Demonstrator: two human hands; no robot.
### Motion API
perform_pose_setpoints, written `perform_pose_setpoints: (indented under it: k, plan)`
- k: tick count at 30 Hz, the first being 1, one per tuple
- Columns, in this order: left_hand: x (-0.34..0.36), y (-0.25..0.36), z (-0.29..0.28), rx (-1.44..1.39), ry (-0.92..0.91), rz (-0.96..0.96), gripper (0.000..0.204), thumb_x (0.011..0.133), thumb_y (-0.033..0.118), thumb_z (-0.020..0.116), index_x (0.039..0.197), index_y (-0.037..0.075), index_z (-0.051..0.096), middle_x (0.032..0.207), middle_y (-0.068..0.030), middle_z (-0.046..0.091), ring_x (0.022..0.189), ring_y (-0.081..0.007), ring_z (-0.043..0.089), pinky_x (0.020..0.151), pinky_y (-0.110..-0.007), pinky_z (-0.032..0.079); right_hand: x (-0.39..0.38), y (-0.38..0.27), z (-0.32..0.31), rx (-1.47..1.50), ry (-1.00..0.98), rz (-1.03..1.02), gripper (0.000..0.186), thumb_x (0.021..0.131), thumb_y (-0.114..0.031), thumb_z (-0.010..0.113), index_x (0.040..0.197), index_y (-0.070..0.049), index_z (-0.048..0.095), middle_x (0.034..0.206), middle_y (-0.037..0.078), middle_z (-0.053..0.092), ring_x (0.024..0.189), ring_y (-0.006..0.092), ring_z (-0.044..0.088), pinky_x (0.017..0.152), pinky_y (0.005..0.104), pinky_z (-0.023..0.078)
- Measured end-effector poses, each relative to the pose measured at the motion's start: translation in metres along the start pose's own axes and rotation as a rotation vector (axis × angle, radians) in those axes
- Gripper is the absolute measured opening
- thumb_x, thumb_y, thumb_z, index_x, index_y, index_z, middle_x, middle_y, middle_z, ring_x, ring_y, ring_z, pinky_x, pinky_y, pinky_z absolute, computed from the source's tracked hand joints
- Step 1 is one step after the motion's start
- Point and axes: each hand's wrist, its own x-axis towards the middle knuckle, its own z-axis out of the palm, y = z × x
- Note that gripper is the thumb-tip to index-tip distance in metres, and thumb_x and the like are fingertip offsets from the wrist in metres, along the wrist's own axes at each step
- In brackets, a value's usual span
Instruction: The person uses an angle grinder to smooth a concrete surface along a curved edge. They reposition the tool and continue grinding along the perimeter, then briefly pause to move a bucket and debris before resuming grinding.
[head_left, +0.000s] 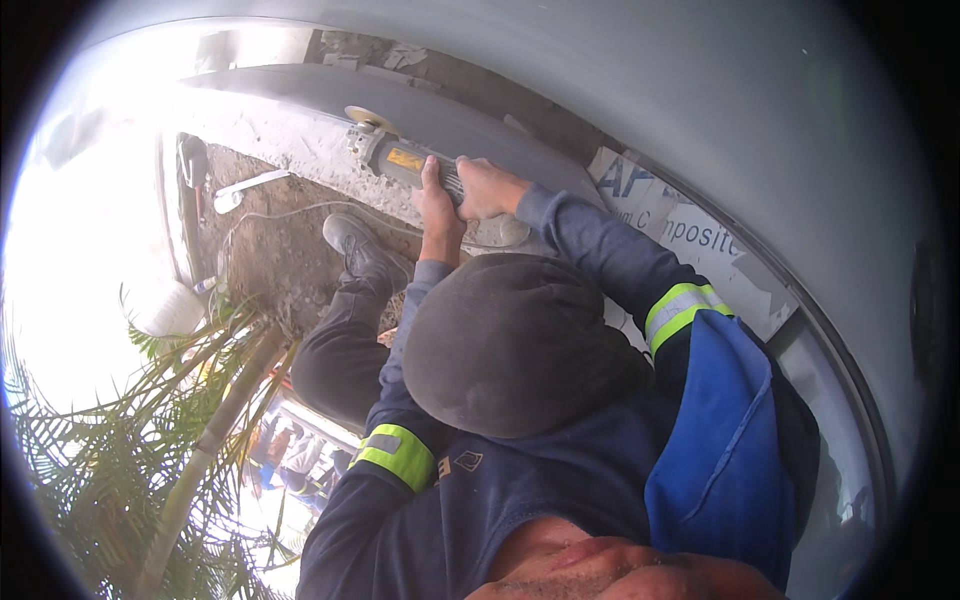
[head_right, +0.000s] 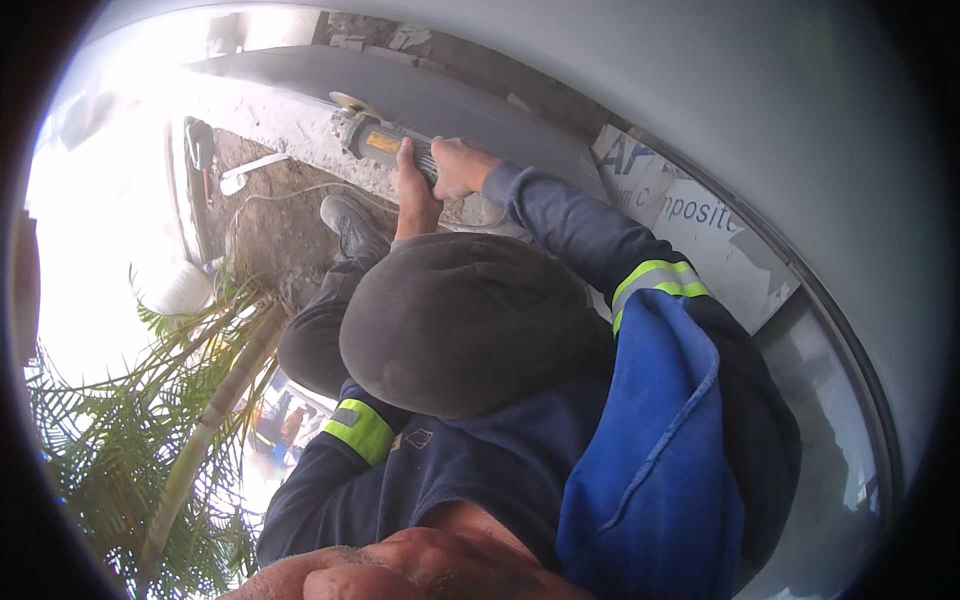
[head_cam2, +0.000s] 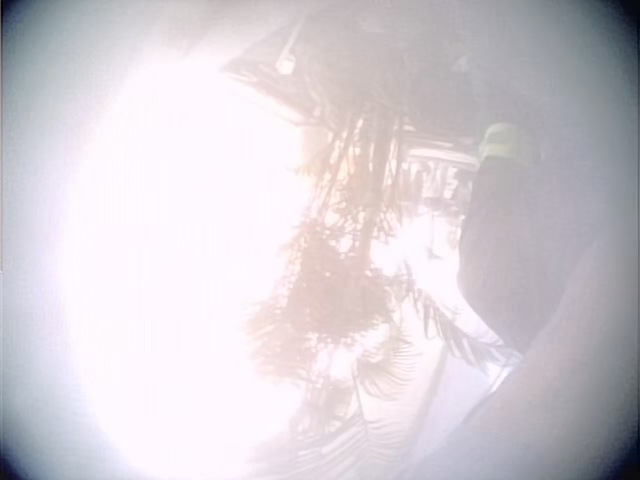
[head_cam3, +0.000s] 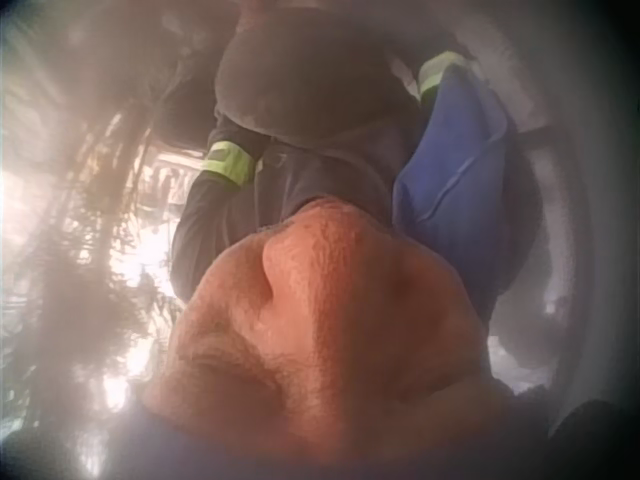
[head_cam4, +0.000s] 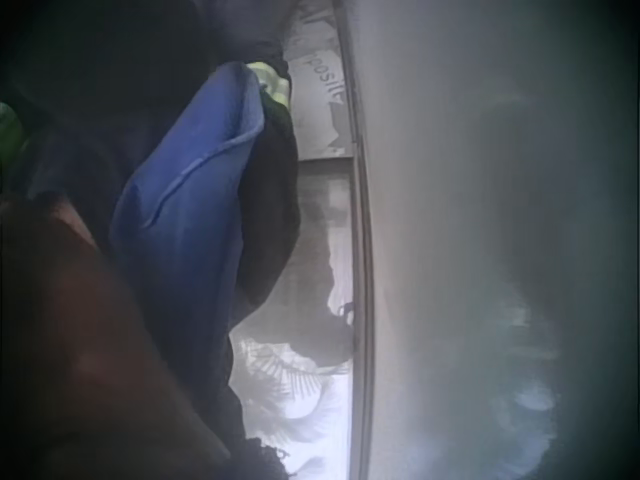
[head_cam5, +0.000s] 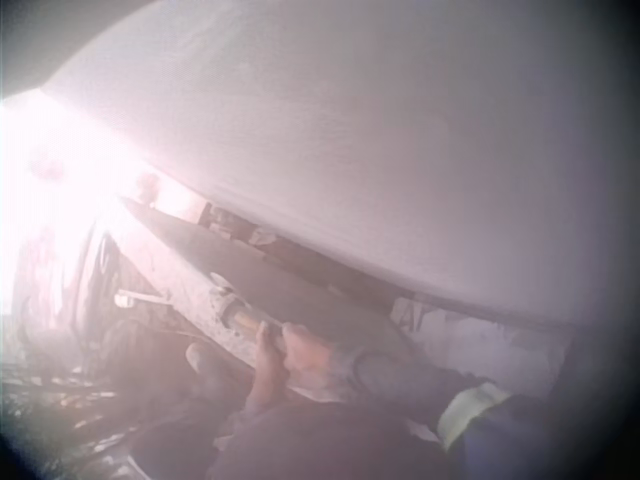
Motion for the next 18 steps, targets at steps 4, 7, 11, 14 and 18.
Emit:
perform_pose_setpoints:
  k: [4, 7, 11, 14, 18]
  plan:
    - [0.004, 0.003, -0.001, -0.019, 0.009, -0.014, 0.033, 0.104, 0.031, 0.063, 0.118, 0.001, 0.059, 0.098, -0.0063, 0.065, 0.084, -0.0173, 0.067, 0.075, -0.035, 0.058, 0.008, 0.001, 0.002, 0.008, 0.002, -0.011, 0.063, 0.07, -0.015, 0.084, 0.119, 0.016, 0.058, 0.106, 0.035, 0.071, 0.103, 0.0435, 0.073, 0.085, 0.0459, 0.059]
    - [0.006, 0.008, 0.002, -0.009, 0.019, -0.027, 0.032, 0.104, 0.029, 0.063, 0.117, 0.0, 0.059, 0.098, -0.0058, 0.065, 0.085, -0.0164, 0.067, 0.075, -0.034, 0.058, 0.016, 0.003, 0.006, 0.011, 0.02, -0.025, 0.063, 0.07, -0.015, 0.084, 0.119, 0.015, 0.058, 0.106, 0.035, 0.071, 0.103, 0.0437, 0.073, 0.085, 0.0457, 0.059]
    - [0.014, 0.012, -0.004, -0.039, 0.019, -0.04, 0.034, 0.104, 0.03, 0.064, 0.118, -0.002, 0.06, 0.1, -0.007, 0.066, 0.087, -0.0175, 0.069, 0.076, -0.035, 0.059, 0.024, -0.005, 0.004, 0.002, -0.02, 0.003, 0.063, 0.073, -0.017, 0.084, 0.122, 0.013, 0.059, 0.112, 0.032, 0.072, 0.107, 0.0419, 0.073, 0.089, 0.0453, 0.06]
    - [0.023, 0.013, -0.009, 0.022, 0.022, -0.026, 0.043, 0.104, 0.036, 0.062, 0.124, -0.001, 0.058, 0.104, -0.0111, 0.069, 0.09, -0.0234, 0.071, 0.081, -0.04, 0.06, 0.033, -0.003, 0.008, -0.008, -0.004, -0.035, 0.063, 0.071, -0.016, 0.084, 0.119, 0.015, 0.058, 0.108, 0.034, 0.072, 0.103, 0.0423, 0.074, 0.086, 0.0442, 0.06]
    - [0.023, 0.014, -0.007, -0.01, 0.032, -0.024, 0.04, 0.104, 0.035, 0.062, 0.122, -0.001, 0.059, 0.103, -0.0107, 0.069, 0.089, -0.0232, 0.071, 0.081, -0.04, 0.06, 0.034, -0.005, 0.007, 0.004, -0.027, 0.003, 0.064, 0.073, -0.018, 0.084, 0.123, 0.013, 0.059, 0.113, 0.032, 0.072, 0.108, 0.041, 0.073, 0.09, 0.0452, 0.06]
